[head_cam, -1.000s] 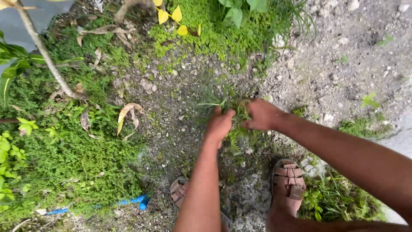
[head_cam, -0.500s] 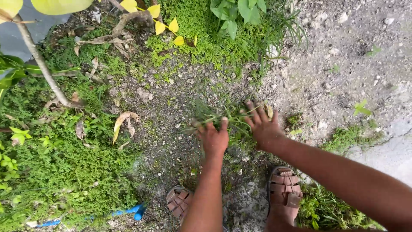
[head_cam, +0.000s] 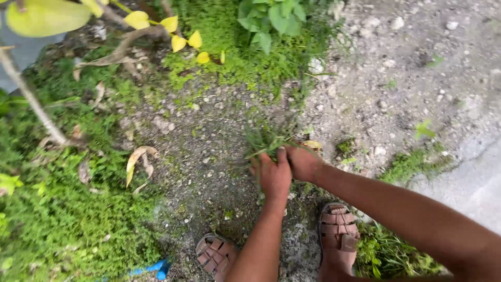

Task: The person is weeding a patch of ground by pulling out grass and moss by hand and gathering it into a pile.

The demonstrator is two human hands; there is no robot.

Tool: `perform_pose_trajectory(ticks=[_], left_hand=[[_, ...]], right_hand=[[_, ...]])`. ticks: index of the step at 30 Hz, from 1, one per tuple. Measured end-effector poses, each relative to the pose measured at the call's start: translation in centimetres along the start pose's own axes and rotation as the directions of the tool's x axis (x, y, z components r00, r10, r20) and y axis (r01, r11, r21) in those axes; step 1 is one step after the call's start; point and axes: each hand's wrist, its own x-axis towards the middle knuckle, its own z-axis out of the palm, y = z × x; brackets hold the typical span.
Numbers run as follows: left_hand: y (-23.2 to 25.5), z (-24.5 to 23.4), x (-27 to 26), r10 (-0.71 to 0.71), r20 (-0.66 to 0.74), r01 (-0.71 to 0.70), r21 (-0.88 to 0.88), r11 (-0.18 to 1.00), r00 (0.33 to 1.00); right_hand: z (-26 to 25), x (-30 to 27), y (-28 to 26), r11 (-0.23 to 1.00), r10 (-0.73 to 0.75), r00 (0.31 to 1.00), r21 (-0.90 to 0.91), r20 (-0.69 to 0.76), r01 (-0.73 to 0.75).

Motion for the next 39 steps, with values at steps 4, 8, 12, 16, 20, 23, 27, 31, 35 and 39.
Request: perform_pose_trajectory(ticks=[4,8,12,16,20,23,27,31,35,39], left_hand=[[2.1,0.9,-0.3,-0.022,-0.063,0.01,-0.184,0.983,0.998],[7.4,2.1,-4.8,0.098,-0.04,-0.106,-0.3,0.948,0.994],[8.9,6.6,-7.8,0.203,0.084,-0.186,-0.17,0.968,0.976],[8.6,11.2,-12.4,0.286,0.284,-0.293,-0.021,0.956,0.915],[7.3,16.0,-18.0,0.37,0.452,-0.44,0.057,0.896,0.812],[5.6,18.4,-23.7,0.38,0.612,-0.53,0.077,0.845,0.694],[-1.2,23.0,-26.4,0.446,0.782,-0.692,-0.026,0.722,0.436],[-0.8,21.4,-25.7,0.17,0.974,-0.804,0.02,0.594,0.15],[1.8,17.0,-23.2,-0.058,0.939,-0.779,0.315,0.542,0.34],[-2.3,14.9,-13.9,0.301,0.847,-0.856,0.29,0.428,0.438]], right_hand=[[-6.0,-3.5,-0.3,0.998,-0.046,0.994,-0.048,-0.099,0.042],[-9.1,-6.8,3.7,0.999,0.028,0.989,-0.011,-0.147,-0.03],[-11.1,-14.4,7.2,0.98,0.156,0.952,0.163,-0.263,-0.116],[-8.2,-21.8,10.5,0.914,0.364,0.853,0.32,-0.374,-0.25],[-1.9,-29.6,13.7,0.83,0.536,0.734,0.419,-0.417,-0.368],[0.2,-37.1,12.7,0.692,0.721,0.566,0.452,-0.399,-0.563],[6.8,-44.0,11.5,0.485,0.874,0.407,0.424,-0.265,-0.765],[7.5,-45.5,9.7,0.169,0.93,0.329,0.605,0.163,-0.778],[18.0,-41.1,13.4,0.356,0.863,0.478,0.474,0.164,-0.805],[19.1,-41.4,14.1,0.391,0.869,0.484,0.459,0.102,-0.798]])
